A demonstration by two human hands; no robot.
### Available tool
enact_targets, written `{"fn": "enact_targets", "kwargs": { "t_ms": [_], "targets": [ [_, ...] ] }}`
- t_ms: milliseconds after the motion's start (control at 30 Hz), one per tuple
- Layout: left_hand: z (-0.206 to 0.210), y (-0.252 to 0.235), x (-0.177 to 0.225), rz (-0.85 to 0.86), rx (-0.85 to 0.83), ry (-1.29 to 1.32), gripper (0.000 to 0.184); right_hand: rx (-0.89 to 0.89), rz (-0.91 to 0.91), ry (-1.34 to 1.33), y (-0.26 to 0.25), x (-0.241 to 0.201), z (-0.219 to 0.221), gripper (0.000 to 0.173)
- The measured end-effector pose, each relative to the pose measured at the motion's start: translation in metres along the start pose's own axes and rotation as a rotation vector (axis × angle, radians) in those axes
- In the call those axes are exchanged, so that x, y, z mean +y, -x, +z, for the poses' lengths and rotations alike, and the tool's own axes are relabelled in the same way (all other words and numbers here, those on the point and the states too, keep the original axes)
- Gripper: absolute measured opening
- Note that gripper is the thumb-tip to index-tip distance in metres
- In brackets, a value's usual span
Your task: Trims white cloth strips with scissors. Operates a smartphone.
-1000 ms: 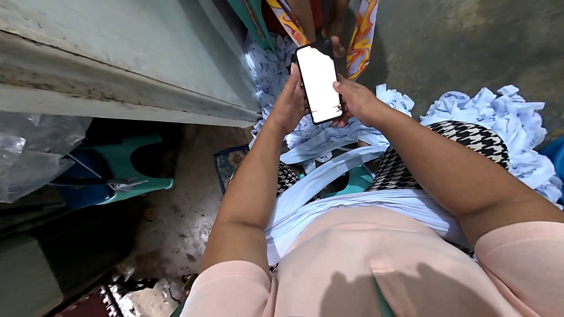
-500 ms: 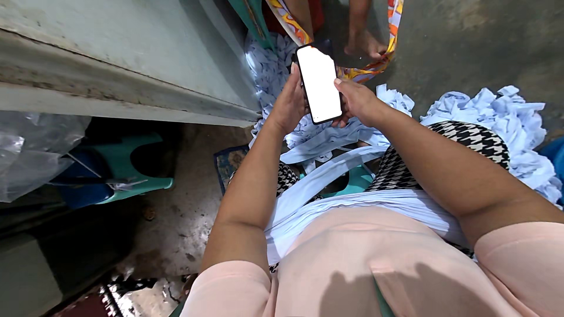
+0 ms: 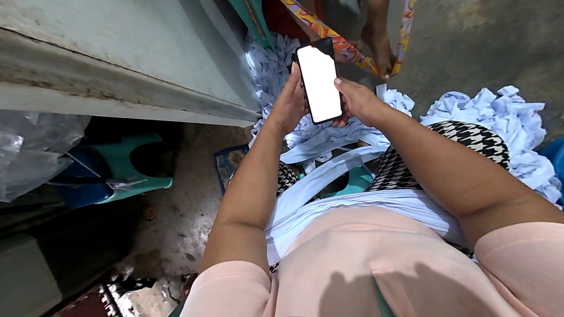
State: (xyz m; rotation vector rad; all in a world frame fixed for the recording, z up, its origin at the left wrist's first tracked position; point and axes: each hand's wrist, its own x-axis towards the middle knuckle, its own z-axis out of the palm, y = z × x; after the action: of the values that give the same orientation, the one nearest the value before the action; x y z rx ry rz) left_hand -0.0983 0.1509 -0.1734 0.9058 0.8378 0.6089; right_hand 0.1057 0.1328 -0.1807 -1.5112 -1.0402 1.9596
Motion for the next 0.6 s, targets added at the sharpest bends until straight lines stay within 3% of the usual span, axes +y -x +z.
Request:
{"fn": "enact_targets", "kwargs": {
  "t_ms": [600],
  "targets": [
    [0.0000,0.0001,0.0002,0.005,-0.004,-0.002,0.081,-0.007,-0.009,0.009,-0.0002,0.0009,-0.0007,0.052]
  ]
}}
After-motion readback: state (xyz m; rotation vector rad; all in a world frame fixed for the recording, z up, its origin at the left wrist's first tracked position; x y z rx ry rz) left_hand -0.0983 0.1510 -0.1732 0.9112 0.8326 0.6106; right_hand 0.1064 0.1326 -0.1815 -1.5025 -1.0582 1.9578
